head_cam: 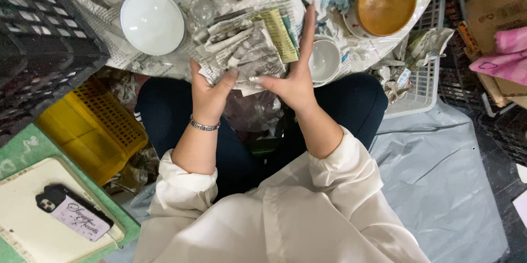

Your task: The person wraps small ceramic bowls and plates with newspaper. They fold the paper around each item, tuck the edges, and place the wrapped items into a pile. The person handles the dishes one at a time and uses only their hands to fold the newspaper.

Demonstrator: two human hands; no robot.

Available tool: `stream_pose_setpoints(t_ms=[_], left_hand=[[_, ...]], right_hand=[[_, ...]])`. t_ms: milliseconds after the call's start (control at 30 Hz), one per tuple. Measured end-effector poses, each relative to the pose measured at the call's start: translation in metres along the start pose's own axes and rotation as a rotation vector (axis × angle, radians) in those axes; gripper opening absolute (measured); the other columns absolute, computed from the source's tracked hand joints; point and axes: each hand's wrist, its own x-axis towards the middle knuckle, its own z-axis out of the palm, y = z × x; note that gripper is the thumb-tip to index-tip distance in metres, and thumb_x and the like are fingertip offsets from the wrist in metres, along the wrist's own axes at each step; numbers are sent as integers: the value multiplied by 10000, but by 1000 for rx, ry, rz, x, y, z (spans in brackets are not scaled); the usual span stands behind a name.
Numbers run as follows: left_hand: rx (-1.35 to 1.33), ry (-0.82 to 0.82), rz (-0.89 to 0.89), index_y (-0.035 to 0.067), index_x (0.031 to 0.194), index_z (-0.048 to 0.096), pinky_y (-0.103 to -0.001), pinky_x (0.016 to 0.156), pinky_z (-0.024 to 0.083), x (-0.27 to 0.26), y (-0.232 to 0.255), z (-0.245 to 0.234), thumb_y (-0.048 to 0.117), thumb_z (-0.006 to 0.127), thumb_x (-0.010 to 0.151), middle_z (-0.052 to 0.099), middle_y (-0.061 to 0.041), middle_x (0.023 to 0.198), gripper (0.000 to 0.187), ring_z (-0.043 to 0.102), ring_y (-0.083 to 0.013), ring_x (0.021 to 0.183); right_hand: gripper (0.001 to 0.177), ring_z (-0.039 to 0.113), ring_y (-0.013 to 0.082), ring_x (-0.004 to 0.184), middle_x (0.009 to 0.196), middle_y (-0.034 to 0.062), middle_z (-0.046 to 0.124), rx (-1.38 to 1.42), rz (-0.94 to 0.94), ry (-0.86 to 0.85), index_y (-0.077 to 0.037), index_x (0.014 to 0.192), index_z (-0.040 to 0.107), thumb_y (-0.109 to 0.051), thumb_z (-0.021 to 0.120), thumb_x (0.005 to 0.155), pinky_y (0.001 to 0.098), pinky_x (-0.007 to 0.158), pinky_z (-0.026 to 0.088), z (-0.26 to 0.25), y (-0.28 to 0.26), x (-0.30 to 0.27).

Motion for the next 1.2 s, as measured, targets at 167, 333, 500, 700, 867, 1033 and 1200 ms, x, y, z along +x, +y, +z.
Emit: stream_pose_setpoints(t_ms=[167, 333, 500, 700, 867, 1033, 1200], left_hand=[[184, -243, 66, -8, 1471, 549, -349, 1160, 475, 1, -13, -6, 101, 824, 930, 638, -109, 1420, 616, 605, -184, 1297], [-14, -219, -114, -11, 1456, 504, -379, 1089, 495, -3, -16, -12, 133, 827, 879, 641, -90, 1370, 678, 616, -194, 1238], [-103, -337, 105, 11, 1467, 516, -369, 1094, 422, 8, 10, -15, 561, 578, 1017, 652, -134, 1346, 714, 614, -237, 1279], [-233, -233, -67, -10, 1461, 499, -414, 1101, 437, 17, 22, -6, 648, 508, 1029, 684, -197, 1250, 787, 607, -283, 1179], [-37, -356, -33, -22, 1506, 469, -391, 1189, 387, 10, 14, -6, 600, 560, 991, 566, -161, 1456, 813, 526, -260, 1382], [33, -408, -39, -22, 1561, 373, -394, 1255, 310, 13, 11, 4, 534, 581, 1030, 444, -164, 1590, 796, 421, -267, 1493], [-21, -390, -7, 10, 1564, 407, -384, 1173, 412, 13, 16, 2, 490, 519, 1049, 516, -131, 1565, 712, 522, -258, 1409]], right_hand=[[1085, 360, 241, 1545, 1683, 154, 329, 29, 78, -57, -29, 1666, 247, -234, 927, 845, 386, 1302, 297, -6, -8, -2], [1001, 459, 251, 1464, 1612, 148, 457, 128, 190, -30, -15, 1636, 301, -119, 901, 842, 407, 1281, 364, -6, -2, -12], [885, 481, 263, 1415, 1512, 148, 494, -14, 178, -308, 6, 1530, 463, -72, 900, 765, 400, 1202, 378, -72, -30, 3], [775, 617, 207, 1276, 1364, 121, 656, -223, 283, -833, -8, 1381, 592, -147, 918, 692, 362, 1074, 471, -114, -77, 18], [785, 561, 212, 1318, 1428, 123, 598, -128, 385, -642, -11, 1500, 486, -73, 823, 794, 359, 1115, 441, -88, -69, 18], [853, 455, 257, 1451, 1538, 140, 480, -55, 310, -444, -10, 1579, 412, 13, 795, 817, 383, 1225, 346, -73, -62, 24], [1028, 488, 287, 1413, 1572, 129, 452, 159, 355, -209, -101, 1630, 218, 6, 758, 762, 416, 1173, 422, -87, -74, 41]])
